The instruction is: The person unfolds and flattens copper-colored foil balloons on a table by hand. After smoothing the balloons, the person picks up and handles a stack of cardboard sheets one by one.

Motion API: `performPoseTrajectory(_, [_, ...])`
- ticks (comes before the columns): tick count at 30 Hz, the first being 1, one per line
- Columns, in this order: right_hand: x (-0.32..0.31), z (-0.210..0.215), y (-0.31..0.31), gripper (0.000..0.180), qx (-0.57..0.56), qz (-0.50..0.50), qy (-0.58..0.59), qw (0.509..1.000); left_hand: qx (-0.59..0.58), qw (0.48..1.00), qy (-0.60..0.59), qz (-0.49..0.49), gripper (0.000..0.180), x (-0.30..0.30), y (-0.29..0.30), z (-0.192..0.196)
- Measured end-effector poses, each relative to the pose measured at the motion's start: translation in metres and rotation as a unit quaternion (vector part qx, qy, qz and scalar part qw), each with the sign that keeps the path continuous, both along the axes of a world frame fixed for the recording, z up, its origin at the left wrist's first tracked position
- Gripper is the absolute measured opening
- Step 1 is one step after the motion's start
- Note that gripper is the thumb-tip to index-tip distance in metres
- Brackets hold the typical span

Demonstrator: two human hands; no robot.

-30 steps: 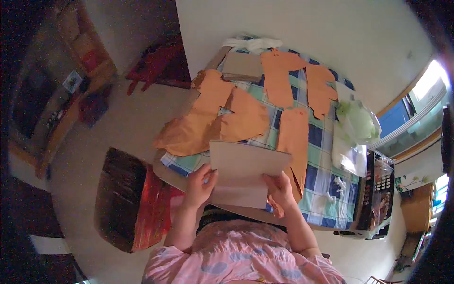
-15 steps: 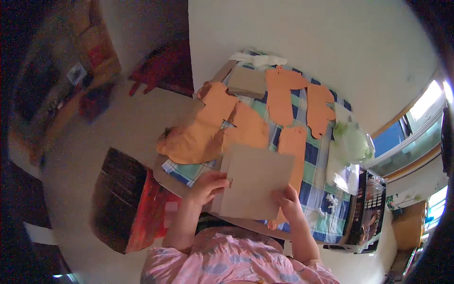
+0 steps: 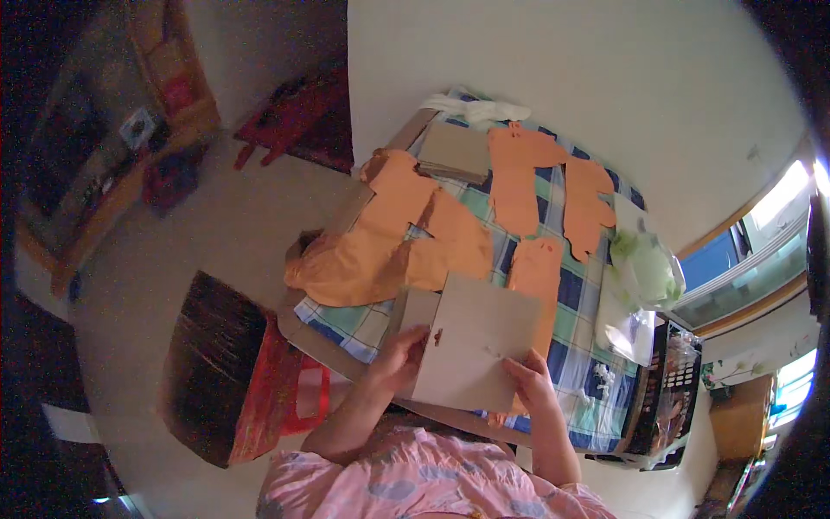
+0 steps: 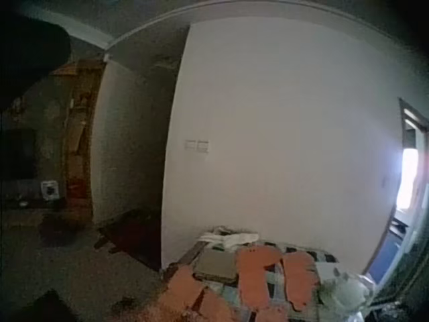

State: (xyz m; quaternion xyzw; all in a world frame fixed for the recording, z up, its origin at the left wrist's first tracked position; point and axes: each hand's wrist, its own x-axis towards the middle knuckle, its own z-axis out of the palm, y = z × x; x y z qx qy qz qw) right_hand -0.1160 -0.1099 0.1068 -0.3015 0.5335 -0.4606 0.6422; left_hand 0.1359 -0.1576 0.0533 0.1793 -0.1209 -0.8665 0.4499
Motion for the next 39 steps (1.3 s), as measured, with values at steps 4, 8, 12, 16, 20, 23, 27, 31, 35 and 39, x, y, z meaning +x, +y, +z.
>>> performPoseTrajectory(4, [0.000, 0.003, 0.002, 0.028, -0.001, -0.020, 0.026, 0.999, -0.009, 1.000, -0.019, 0.013, 0.027, -0.003, -0.003, 0.010])
performPoseTrajectory(8, [-0.002, 0.014, 0.003, 0.035, -0.082, -0.031, -0.018, 0.996, 0.064, 0.987, -0.142, 0.048, 0.026, -0.010, 0.005, 0.039])
performPoseTrajectory(12, [0.042, 0.037, -0.005, 0.029, -0.197, -0.075, 0.079, 0.974, 0.203, 0.976, 0.073, 0.018, 0.022, -0.048, -0.001, 0.008])
performPoseTrajectory(16, [0.058, 0.024, -0.010, 0.026, -0.306, -0.167, -0.041, 0.936, -0.002, 0.949, 0.310, -0.059, 0.020, -0.072, -0.008, -0.012])
performPoseTrajectory(20, [0.053, 0.015, -0.009, 0.024, -0.413, -0.105, 0.144, 0.893, 0.019, 0.963, 0.267, 0.007, 0.018, -0.078, -0.012, -0.025])
performPoseTrajectory(23, [0.061, 0.031, -0.015, 0.020, -0.486, -0.083, 0.348, 0.797, 0.072, 0.961, 0.265, 0.002, 0.019, -0.076, -0.011, -0.025])
performPoseTrajectory(27, [0.064, 0.033, -0.017, 0.017, -0.488, -0.074, 0.378, 0.783, 0.029, 0.934, 0.356, -0.011, 0.019, -0.078, -0.012, -0.029])
performPoseTrajectory(31, [0.058, 0.038, -0.018, 0.017, -0.504, 0.003, 0.343, 0.793, 0.002, 0.941, 0.339, 0.020, 0.019, -0.075, -0.008, -0.016])
performPoseTrajectory(35, [0.057, 0.033, -0.017, 0.016, -0.532, -0.017, 0.302, 0.791, 0.070, 0.959, 0.272, 0.028, 0.021, -0.076, -0.007, -0.017])
performPoseTrajectory(39, [0.048, 0.012, -0.002, 0.023, -0.327, -0.089, -0.168, 0.926, 0.165, 0.976, 0.121, 0.079, 0.019, -0.076, -0.002, 0.015])
